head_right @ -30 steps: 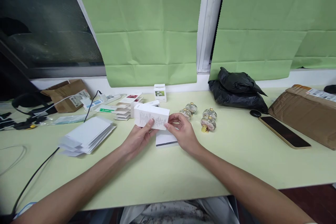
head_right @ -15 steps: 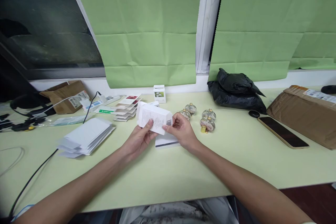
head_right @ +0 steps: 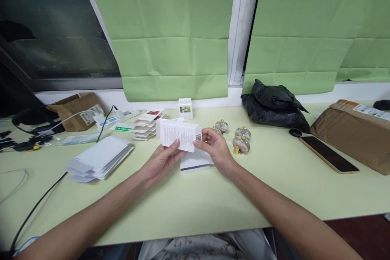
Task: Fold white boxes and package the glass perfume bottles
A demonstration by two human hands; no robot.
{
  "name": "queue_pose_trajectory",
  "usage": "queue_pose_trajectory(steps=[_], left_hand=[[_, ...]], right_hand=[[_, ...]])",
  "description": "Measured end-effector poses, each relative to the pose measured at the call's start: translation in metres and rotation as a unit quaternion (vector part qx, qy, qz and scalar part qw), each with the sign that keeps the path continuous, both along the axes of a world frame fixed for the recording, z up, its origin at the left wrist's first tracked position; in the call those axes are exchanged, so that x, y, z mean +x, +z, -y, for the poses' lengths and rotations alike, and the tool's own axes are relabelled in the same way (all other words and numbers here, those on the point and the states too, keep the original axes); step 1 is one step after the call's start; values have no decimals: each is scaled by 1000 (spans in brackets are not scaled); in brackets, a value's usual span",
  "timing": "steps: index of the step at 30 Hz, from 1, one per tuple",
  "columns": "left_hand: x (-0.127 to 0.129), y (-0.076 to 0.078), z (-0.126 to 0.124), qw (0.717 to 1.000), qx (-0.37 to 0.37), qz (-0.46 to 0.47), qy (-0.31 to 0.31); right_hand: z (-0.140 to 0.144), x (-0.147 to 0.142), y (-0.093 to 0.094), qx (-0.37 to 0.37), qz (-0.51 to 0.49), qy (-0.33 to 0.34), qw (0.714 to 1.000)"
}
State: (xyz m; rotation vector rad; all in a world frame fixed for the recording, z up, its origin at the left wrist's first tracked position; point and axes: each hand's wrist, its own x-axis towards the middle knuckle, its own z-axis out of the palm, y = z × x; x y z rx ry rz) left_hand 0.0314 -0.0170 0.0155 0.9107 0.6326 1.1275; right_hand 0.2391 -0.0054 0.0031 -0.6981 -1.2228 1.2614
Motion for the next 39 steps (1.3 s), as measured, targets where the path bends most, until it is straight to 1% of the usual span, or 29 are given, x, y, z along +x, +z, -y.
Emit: queue_pose_trajectory(steps=[3,7,10,13,17,21,23,24,25,26,27,28,29,30,31,32,33,35,37,39], left_hand=[[1,0,1,1000,-6,0,6],[0,1,-2,1000,-12,3,18],[-2,1,-4,999,1,8,38],[-2,1,-4,998,12,5,54],[1,3,0,1000,8,-2,30],[-2,2,-4,1000,5,-10,14],[-10,3,-12,998,18,-28,44],[-15,5,-16,995,41,-50,79],[-21,7,-19,985,83,-85,127],[-27,10,-22,963,146,-136,181],[-32,14,-23,926,227,-199,228],[-37,18,-22,875,311,-265,259],[-40,21,-21,822,385,-324,268],[-42,24,-18,775,441,-371,260],[-42,27,-15,742,477,-404,241],[-42,28,-12,724,498,-423,220],[-41,29,-9,715,509,-434,201],[-39,28,-6,709,519,-443,178],[-39,25,-5,702,527,-445,176],[-40,23,-6,694,530,-451,186]], right_hand=[[0,1,-1,-6,-20,-4,1000],[3,1,0,3,-10,5,1000],[3,1,0,15,-8,12,1000],[1,1,-1,18,-14,6,1000],[-1,2,1,12,-23,-8,1000],[3,6,11,7,-20,13,1000],[5,9,15,16,-12,15,1000],[5,11,17,25,1,13,1000],[6,12,18,38,20,10,999],[6,13,19,57,44,4,997],[7,13,19,80,74,-2,994],[8,13,19,105,106,-12,989],[9,13,19,128,139,-20,982],[10,13,19,147,168,-26,974],[12,12,20,161,192,-28,968],[14,12,21,171,209,-23,963],[15,13,22,176,219,-13,960],[17,14,26,179,224,11,958],[19,15,29,183,233,20,955],[21,16,31,196,256,3,947]])
